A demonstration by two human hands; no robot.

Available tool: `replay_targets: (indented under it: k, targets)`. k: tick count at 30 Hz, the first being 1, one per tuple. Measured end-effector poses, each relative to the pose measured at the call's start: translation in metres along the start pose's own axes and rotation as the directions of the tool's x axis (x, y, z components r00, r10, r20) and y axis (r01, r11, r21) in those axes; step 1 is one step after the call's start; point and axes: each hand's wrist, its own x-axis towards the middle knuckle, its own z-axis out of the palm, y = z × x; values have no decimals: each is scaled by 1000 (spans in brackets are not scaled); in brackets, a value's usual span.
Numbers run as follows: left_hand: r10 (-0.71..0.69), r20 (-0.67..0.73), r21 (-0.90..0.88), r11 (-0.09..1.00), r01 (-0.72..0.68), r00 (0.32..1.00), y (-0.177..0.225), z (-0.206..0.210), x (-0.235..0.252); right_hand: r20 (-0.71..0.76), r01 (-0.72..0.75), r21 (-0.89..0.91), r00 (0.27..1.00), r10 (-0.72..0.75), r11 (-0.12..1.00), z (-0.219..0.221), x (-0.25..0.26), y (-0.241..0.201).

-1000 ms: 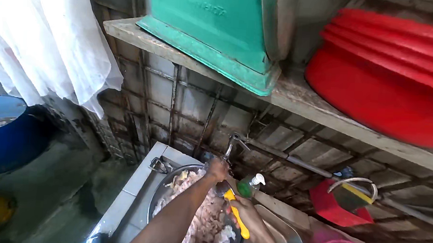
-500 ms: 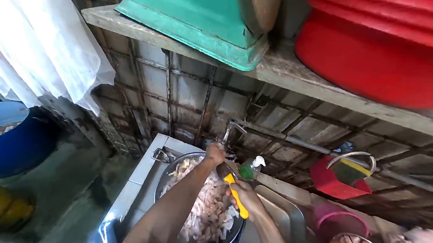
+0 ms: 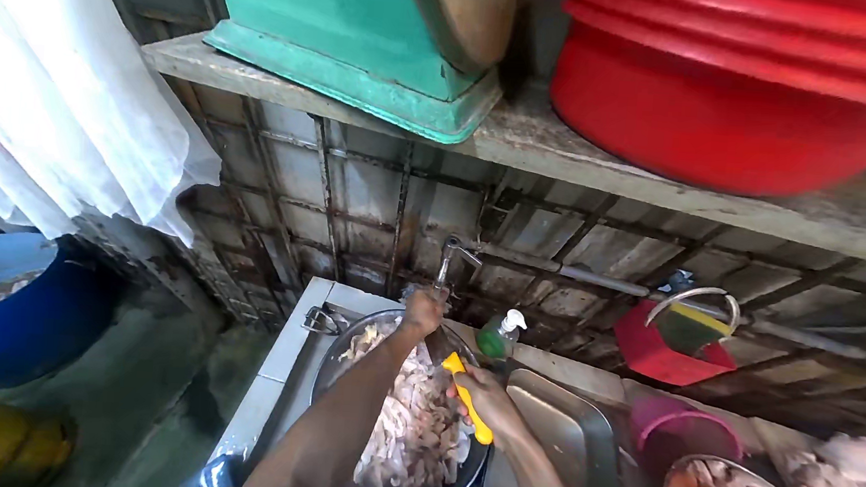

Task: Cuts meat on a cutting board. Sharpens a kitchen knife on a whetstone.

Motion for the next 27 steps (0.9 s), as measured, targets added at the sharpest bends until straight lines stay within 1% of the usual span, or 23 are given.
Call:
replay_targets:
  k: [2, 3, 5, 7, 9, 10, 11, 12, 13, 14, 15, 16, 17, 18, 19, 20, 21, 22, 24, 25, 27]
  targets:
    - [-43, 70, 118, 992, 35, 997, 2, -15, 2, 2, 6, 7, 1000, -7, 1000, -2, -2, -1]
    - [-62, 80, 171, 984, 48, 995, 0, -21, 8, 3, 7, 14, 1000, -7, 1000, -3, -3, -1]
    - [-51, 36, 189, 981, 43, 998, -1, -33, 21, 1, 9, 32, 1000, -9, 999, -4, -2, -3]
    - [15, -44, 165, 986, -8, 999, 10, -47, 24, 4, 4, 46, 1000, -4, 999, -4, 0, -5]
    - [114, -139, 152, 984, -93, 984, 31, -61, 17, 15, -6, 75, 1000, 5, 997, -3, 3, -9]
    - [191, -190, 155, 974, -163, 963, 42, -65, 14, 24, -7, 88, 1000, 5, 996, -1, 5, -13]
    - [282, -239, 171, 954, -246, 929, 52, -67, 11, 29, 1, 89, 1000, -3, 996, 1, 8, -16]
    - [373, -282, 202, 924, -325, 884, 61, -68, 8, 27, 18, 54, 999, -20, 998, 3, 11, -20]
    - [458, -298, 253, 884, -393, 838, 71, -69, 4, 10, 50, -48, 999, -50, 998, 5, 14, -24]
    - [552, -291, 322, 826, -463, 782, 79, -68, 2, -10, 90, -221, 995, -95, 971, 7, 17, -28]
    - [644, -251, 401, 749, -528, 723, 86, -67, 1, -36, 125, -431, 987, -155, 894, 8, 20, -34]
    - [719, -178, 469, 662, -584, 672, 92, -65, -1, -58, 133, -616, 975, -214, 776, 9, 19, -40]
    - [759, -77, 528, 581, -620, 646, 98, -63, -2, -68, 121, -741, 965, -253, 661, 12, 15, -46]
    - [772, 27, 580, 506, -639, 635, 103, -60, -4, -73, 107, -823, 954, -290, 559, 14, 11, -50]
    - [753, 125, 621, 448, -643, 646, 106, -57, -7, -81, 88, -876, 943, -324, 473, 16, 7, -50]
    - [708, 209, 656, 410, -634, 674, 109, -54, -10, -87, 71, -910, 931, -356, 409, 16, 4, -49]
    - [667, 262, 681, 384, -623, 697, 110, -53, -12, -87, 57, -931, 924, -372, 360, 15, 1, -47]
    - [646, 285, 691, 373, -619, 708, 110, -52, -13, -86, 48, -945, 919, -385, 324, 13, -3, -44]
    - [652, 305, 687, 355, -634, 695, 106, -57, -14, -81, 40, -958, 913, -401, 285, 6, -12, -34]
    - [670, 316, 682, 331, -652, 671, 102, -61, -13, -79, 44, -958, 910, -407, 284, 0, -18, -28]
    - [722, 351, 664, 257, -702, 596, 93, -74, -11, -78, 58, -955, 897, -436, 291, -15, -28, -10]
